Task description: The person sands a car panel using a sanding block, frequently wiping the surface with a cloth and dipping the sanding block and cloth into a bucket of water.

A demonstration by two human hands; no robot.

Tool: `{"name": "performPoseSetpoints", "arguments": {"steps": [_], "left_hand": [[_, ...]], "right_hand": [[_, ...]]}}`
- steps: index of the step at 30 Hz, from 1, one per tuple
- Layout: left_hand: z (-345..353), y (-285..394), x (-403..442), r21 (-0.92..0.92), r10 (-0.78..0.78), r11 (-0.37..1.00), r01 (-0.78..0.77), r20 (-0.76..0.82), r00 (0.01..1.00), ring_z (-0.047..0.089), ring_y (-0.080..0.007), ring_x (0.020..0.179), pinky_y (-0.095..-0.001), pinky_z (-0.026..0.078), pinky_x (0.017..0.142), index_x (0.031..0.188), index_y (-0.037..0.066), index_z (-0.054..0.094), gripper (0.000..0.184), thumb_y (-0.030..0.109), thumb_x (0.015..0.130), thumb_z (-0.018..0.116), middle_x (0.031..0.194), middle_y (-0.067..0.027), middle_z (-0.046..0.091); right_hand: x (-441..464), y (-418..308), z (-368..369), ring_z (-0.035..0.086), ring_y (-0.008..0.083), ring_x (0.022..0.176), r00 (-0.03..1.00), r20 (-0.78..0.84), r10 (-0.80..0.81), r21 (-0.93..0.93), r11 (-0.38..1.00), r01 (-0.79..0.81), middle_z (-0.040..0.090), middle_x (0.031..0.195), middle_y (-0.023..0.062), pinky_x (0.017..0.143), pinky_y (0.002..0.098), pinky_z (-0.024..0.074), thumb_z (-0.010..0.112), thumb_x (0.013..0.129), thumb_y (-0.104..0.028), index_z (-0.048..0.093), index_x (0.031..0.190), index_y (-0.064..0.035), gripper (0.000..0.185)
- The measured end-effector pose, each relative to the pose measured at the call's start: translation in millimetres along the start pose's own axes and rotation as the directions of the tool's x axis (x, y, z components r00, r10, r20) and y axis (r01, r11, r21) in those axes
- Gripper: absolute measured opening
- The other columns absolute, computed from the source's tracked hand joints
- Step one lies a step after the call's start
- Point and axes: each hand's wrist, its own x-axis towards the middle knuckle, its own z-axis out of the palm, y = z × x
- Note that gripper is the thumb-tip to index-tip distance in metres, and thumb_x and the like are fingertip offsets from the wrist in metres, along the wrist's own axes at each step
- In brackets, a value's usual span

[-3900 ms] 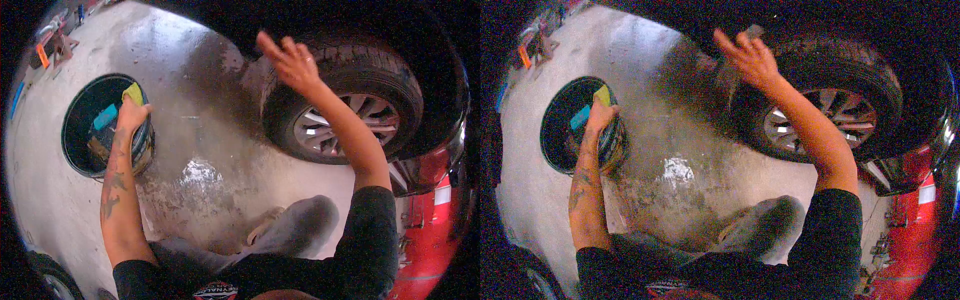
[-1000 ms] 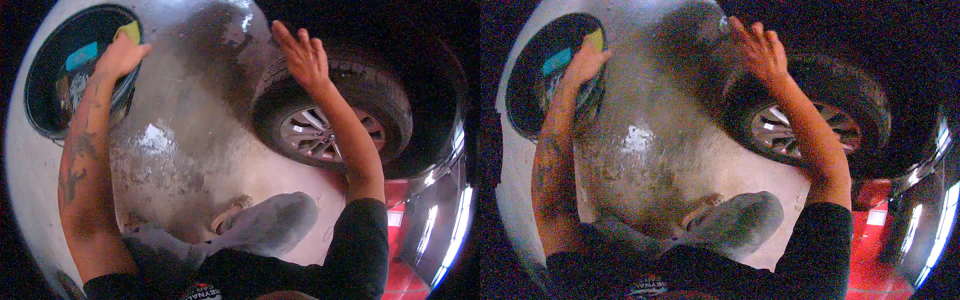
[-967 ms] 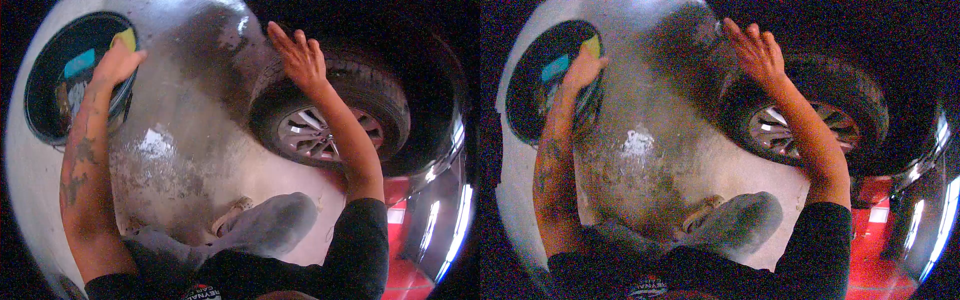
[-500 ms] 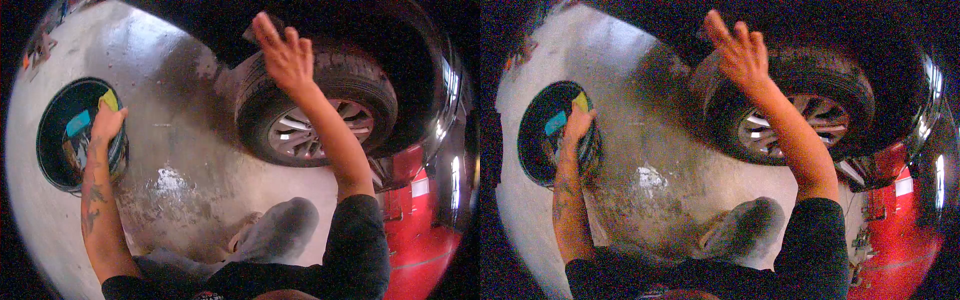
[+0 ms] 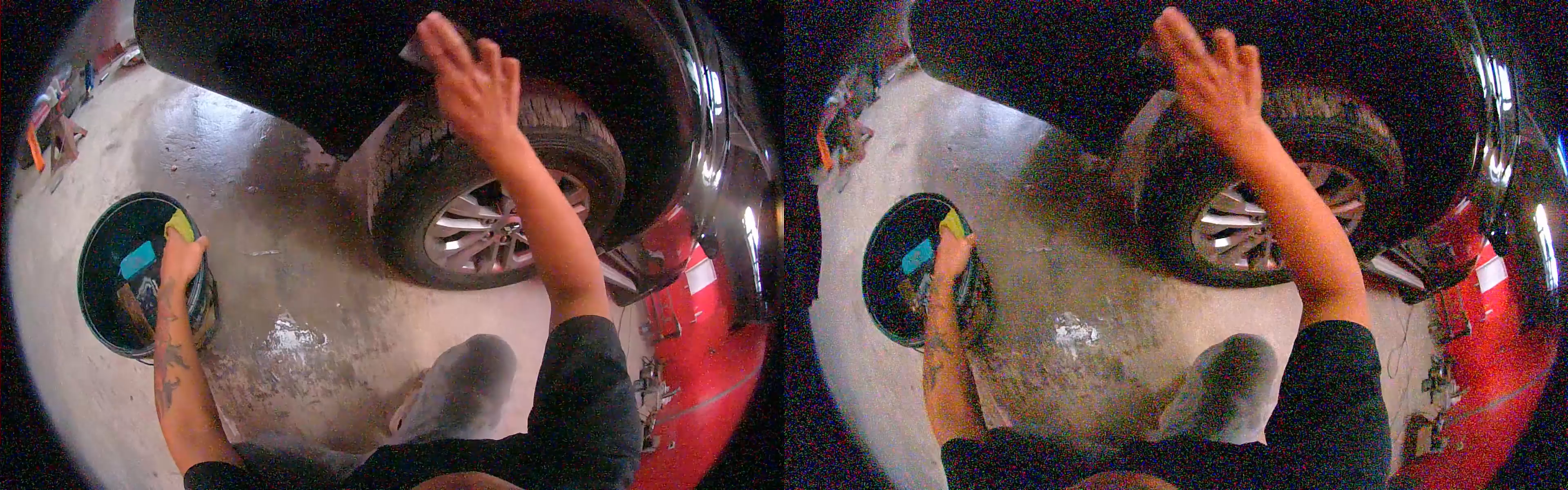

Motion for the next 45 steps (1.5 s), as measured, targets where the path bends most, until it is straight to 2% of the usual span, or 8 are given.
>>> {"name": "performPoseSetpoints", "arguments": {"steps": [2,6,10,14,17,20,24,45], "left_hand": [[-0.5,1.0,-2.6,-0.034,-0.003,0.999,0.004,0.019,1.000,0.051,-0.0437,0.123,-0.0423,0.040,0.104,0.141,-0.014,0.026,0.091,0.035,0.076,0.066,0.131,-0.0349,0.051],[7.9,-6.5,4.5,-0.025,0.020,0.999,-0.020,-0.010,1.000,0.051,-0.0439,0.122,-0.0427,0.041,0.103,0.140,-0.013,0.027,0.090,0.035,0.076,0.066,0.130,-0.0349,0.051],[-2.0,4.8,-0.2,-0.029,-0.020,0.999,0.020,-0.004,1.000,0.051,-0.0434,0.123,-0.0427,0.040,0.104,0.141,-0.012,0.026,0.090,0.035,0.076,0.067,0.130,-0.0347,0.051],[0.3,4.0,-2.2,-0.019,-0.001,1.000,0.001,0.003,1.000,0.050,-0.0432,0.124,-0.0428,0.039,0.105,0.140,-0.012,0.027,0.088,0.034,0.077,0.067,0.131,-0.0346,0.050],[-1.7,4.7,-0.5,-0.013,-0.005,1.000,0.005,0.034,0.999,0.049,-0.0433,0.125,-0.0420,0.038,0.106,0.142,-0.012,0.025,0.090,0.033,0.077,0.067,0.132,-0.0352,0.049],[6.8,-5.3,9.2,-0.005,-0.008,1.000,0.008,0.016,1.000,0.049,-0.0429,0.126,-0.0412,0.038,0.106,0.144,-0.013,0.022,0.093,0.034,0.077,0.067,0.133,-0.0354,0.048],[2.1,4.0,-0.2,-0.021,-0.020,1.000,0.020,0.013,1.000,0.049,-0.0420,0.127,-0.0404,0.037,0.107,0.144,-0.014,0.021,0.095,0.034,0.076,0.067,0.133,-0.0358,0.048],[0.3,2.3,-2.7,-0.001,0.025,1.000,-0.025,-0.006,1.000,0.051,-0.0437,0.122,-0.0414,0.040,0.104,0.142,-0.016,0.022,0.093,0.033,0.077,0.067,0.129,-0.0362,0.051]], "right_hand": [[17.4,17.0,-12.8,0.049,0.0288,0.099,0.987,-0.012,0.157,0.054,0.986,-0.157,0.041,0.150,-0.0009,0.082,0.0437,0.0391,0.054,0.083,-0.011,0.046,0.142,-0.0146,0.059],[6.0,19.8,-16.1,0.049,0.0292,0.101,0.979,-0.047,0.200,0.124,0.973,-0.193,0.043,0.149,0.0019,0.083,0.0425,0.0402,0.054,0.085,-0.013,0.045,0.141,-0.0114,0.057],[-10.0,20.6,4.5,0.051,0.0263,0.098,0.967,-0.044,0.250,0.064,0.967,-0.247,0.041,0.150,-0.0102,0.078,0.0393,0.0421,0.059,0.083,-0.021,0.042,0.145,-0.0267,0.064],[10.2,17.0,-3.1,0.051,0.0298,0.099,0.955,-0.093,0.283,0.059,0.959,-0.278,0.041,0.151,-0.0059,0.081,0.0417,0.0436,0.059,0.083,-0.015,0.044,0.145,-0.0238,0.064],[4.0,20.9,-5.9,0.050,0.0288,0.095,0.963,-0.105,0.250,0.129,0.963,-0.236,0.045,0.148,0.0041,0.081,0.0426,0.0405,0.053,0.087,-0.013,0.046,0.141,-0.0095,0.054],[-12.6,19.3,-6.5,0.051,0.0300,0.097,0.959,0.013,0.284,0.132,0.950,-0.283,0.045,0.148,0.0042,0.082,0.0446,0.0412,0.054,0.087,-0.014,0.047,0.140,-0.0081,0.054],[14.4,16.9,-8.5,0.051,0.0296,0.099,0.958,-0.141,0.249,0.182,0.958,-0.222,0.045,0.148,0.0044,0.081,0.0435,0.0416,0.060,0.086,-0.018,0.047,0.140,-0.0082,0.056],[21.7,21.3,-24.3,0.054,0.0322,0.103,0.963,-0.058,0.262,0.316,0.920,-0.231,0.049,0.143,0.0117,0.086,0.0434,0.0449,0.053,0.086,-0.009,0.049,0.135,-0.0016,0.050]]}}
